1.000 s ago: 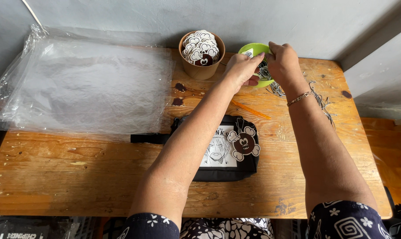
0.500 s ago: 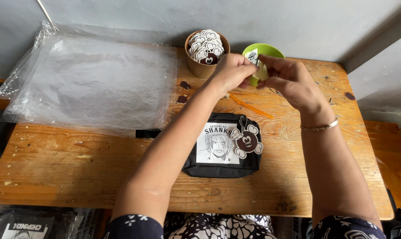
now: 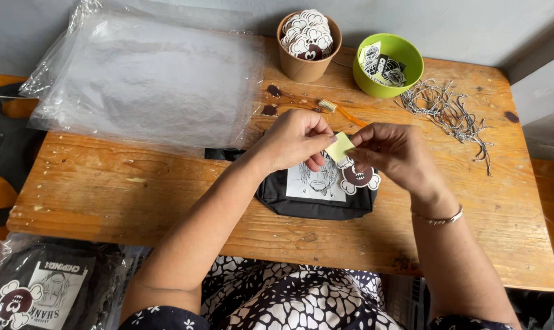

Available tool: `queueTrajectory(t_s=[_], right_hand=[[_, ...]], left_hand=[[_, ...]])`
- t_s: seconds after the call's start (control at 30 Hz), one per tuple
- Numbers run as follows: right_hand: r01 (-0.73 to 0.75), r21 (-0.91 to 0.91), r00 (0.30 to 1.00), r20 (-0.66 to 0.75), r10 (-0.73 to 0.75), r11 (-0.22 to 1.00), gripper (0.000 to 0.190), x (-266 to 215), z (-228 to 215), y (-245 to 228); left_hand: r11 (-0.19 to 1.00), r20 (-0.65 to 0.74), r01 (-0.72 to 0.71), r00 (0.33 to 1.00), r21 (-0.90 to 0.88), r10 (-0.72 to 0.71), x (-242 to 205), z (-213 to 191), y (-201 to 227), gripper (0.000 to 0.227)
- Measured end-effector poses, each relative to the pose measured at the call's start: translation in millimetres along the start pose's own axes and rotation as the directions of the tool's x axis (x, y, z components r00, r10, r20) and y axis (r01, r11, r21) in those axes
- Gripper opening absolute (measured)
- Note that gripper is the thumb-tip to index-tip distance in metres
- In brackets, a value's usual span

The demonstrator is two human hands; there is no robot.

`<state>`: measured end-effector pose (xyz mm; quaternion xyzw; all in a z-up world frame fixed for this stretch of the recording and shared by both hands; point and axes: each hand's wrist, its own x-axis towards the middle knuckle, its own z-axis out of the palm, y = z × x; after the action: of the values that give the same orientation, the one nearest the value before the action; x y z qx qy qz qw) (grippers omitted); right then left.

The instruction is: The person attaches a cartoon bear sticker to a black pouch using a string, then places a small card on top. They proceed to wrap the pouch in a clear plastic bag, smoothing the plastic to secure the contents.

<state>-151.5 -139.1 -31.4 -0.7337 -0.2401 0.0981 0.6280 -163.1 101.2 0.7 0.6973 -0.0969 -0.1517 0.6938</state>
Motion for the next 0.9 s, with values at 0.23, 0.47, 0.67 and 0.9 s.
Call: queueTrajectory(t_s=[0.23,0.47,0.67,0.9], right_hand=[[0.282,-0.684,0.815,-0.199,-0.545,0.672,0.016,-28.8,53.9,-21.7],[0.137,-0.320,0.889,-0.378,-0.259,0.937,0.013,-48.7,63.5,-21.5],[-0.028,0.159,0.939,-0.336,0.081,0.987,0.018,-50.2,70.9,-19.7],[0.003,0.062,0.975,-0.222,0.011,0.998,0.010,-48.5,58.6,-10.3]], left_hand=[[0.949,0.023,0.104,0.995,-0.297,-0.101,-11.2,0.3,-35.1,0.048],[0.969,-0.020,-0.048,0.999,-0.241,0.045,-28.5,4.8,-30.5,0.017],[0.987,-0.078,-0.119,0.991,-0.104,0.112,-42.0,11.9,-26.8,0.012],[0.984,-0.092,-0.173,0.981,-0.046,0.168,-57.1,10.1,-25.7,0.018]])
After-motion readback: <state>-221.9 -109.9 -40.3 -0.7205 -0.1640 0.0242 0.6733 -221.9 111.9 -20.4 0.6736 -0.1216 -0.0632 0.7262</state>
